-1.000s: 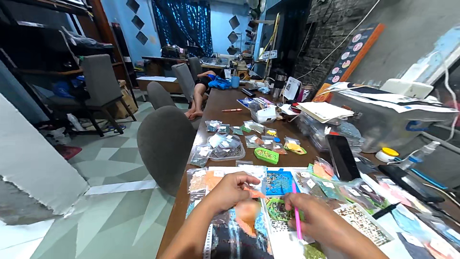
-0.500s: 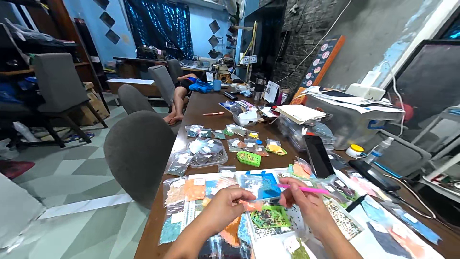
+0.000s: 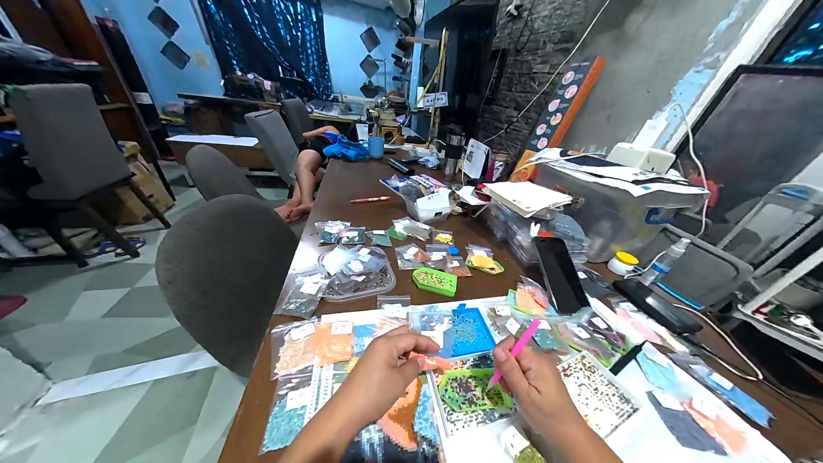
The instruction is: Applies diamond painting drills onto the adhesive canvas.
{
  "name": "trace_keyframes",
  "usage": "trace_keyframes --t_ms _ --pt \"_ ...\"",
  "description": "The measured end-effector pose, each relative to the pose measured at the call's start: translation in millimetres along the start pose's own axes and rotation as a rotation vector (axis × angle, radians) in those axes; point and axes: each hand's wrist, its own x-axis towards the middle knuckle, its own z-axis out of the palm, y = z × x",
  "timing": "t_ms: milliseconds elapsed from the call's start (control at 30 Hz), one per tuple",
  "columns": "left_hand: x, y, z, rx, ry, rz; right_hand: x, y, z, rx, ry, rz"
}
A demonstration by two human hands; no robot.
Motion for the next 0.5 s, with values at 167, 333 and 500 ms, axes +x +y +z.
trace_keyframes --t_ms 167,333,500 --pt "0.7 -3.2 -0.1 0.012 -0.005 0.004 -0.4 2.0 1.5 0.003 -0.015 -0.015" --pt "1.6 -3.2 -1.3 0.011 0.01 -0.002 -0.2 4.3 2.1 0.004 -0.041 -0.029" --pt "1.9 -2.8 -4.5 0.016 0.027 -0.041 -0.3 4.9 2.6 -0.02 -0.056 -0.028"
